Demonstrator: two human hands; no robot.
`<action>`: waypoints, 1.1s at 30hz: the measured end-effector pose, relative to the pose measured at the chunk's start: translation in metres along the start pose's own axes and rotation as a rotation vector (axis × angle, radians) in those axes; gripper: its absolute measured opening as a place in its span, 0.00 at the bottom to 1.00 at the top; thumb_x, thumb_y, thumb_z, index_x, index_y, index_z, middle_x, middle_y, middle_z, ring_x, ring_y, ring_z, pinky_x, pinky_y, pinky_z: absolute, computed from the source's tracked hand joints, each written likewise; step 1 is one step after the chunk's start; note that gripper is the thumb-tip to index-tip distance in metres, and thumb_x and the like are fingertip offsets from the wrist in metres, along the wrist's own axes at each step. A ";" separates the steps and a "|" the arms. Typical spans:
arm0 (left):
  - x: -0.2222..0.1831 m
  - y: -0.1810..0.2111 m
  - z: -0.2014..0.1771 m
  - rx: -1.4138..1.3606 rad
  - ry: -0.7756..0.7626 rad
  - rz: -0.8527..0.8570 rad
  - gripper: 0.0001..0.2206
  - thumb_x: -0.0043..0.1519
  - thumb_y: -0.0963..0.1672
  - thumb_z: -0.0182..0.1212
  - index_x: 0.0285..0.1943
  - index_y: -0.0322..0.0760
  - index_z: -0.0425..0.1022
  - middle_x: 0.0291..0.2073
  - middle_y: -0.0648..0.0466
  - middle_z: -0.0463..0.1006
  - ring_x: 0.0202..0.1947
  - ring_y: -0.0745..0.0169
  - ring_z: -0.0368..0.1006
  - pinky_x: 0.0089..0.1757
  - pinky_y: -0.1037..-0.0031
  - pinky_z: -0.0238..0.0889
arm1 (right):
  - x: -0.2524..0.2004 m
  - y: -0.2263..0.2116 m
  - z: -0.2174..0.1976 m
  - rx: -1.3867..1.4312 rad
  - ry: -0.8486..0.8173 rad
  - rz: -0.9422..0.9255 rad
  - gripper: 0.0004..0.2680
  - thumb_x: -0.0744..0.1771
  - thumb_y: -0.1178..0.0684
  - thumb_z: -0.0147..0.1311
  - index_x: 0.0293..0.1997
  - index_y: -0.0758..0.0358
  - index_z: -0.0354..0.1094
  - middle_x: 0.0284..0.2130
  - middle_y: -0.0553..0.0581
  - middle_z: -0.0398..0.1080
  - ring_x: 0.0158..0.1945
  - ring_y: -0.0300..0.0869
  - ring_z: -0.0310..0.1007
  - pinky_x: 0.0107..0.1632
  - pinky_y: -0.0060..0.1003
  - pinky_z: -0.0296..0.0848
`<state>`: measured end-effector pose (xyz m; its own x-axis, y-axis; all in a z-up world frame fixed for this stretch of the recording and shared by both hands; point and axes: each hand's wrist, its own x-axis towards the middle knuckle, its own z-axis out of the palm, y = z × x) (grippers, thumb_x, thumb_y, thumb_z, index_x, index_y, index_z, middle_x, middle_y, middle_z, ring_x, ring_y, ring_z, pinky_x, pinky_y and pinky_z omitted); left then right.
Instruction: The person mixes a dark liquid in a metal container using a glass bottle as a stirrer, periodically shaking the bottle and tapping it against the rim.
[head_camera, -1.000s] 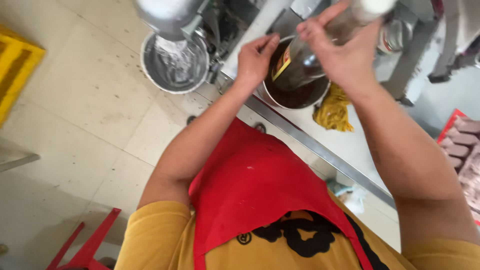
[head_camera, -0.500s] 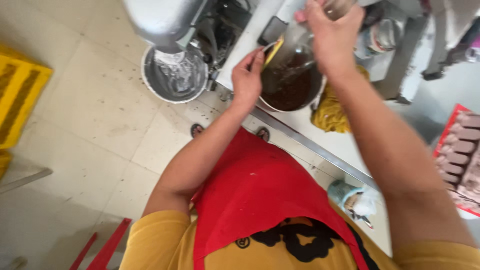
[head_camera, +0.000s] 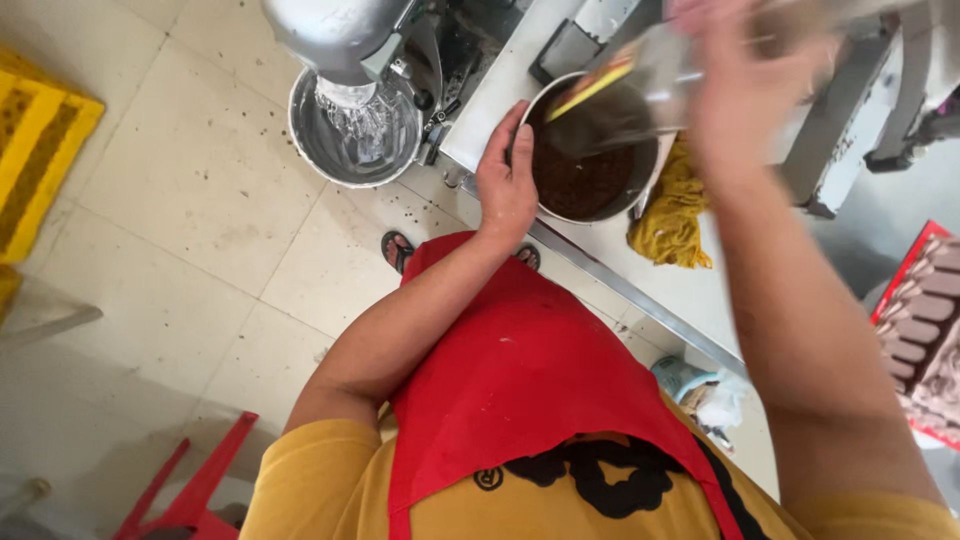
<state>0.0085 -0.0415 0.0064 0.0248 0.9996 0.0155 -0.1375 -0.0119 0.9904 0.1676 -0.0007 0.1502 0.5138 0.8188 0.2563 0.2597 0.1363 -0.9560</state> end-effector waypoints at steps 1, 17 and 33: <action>0.001 -0.001 0.005 -0.010 -0.018 0.006 0.17 0.74 0.45 0.51 0.68 0.30 0.70 0.62 0.45 0.76 0.64 0.58 0.70 0.63 0.71 0.60 | -0.004 -0.002 0.003 0.128 0.003 0.002 0.06 0.66 0.65 0.56 0.42 0.67 0.61 0.31 0.54 0.75 0.35 0.39 0.81 0.43 0.34 0.82; 0.049 0.093 -0.010 -0.110 -0.274 0.307 0.19 0.75 0.45 0.58 0.73 0.36 0.67 0.66 0.48 0.76 0.67 0.62 0.72 0.67 0.69 0.63 | -0.010 -0.036 -0.016 0.014 -0.479 -0.080 0.09 0.70 0.62 0.66 0.48 0.69 0.66 0.45 0.59 0.77 0.51 0.40 0.79 0.56 0.35 0.79; 0.010 0.202 0.042 0.177 -0.427 0.477 0.17 0.69 0.43 0.69 0.28 0.33 0.69 0.19 0.57 0.71 0.21 0.73 0.64 0.25 0.79 0.57 | -0.060 0.066 -0.108 -0.611 -0.522 -0.007 0.16 0.67 0.56 0.56 0.62 0.63 0.64 0.26 0.66 0.74 0.32 0.60 0.77 0.39 0.52 0.74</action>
<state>0.0230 -0.0346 0.2129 0.3971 0.7855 0.4746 -0.0666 -0.4911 0.8686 0.2420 -0.1007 0.0872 0.1006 0.9948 0.0177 0.7407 -0.0630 -0.6689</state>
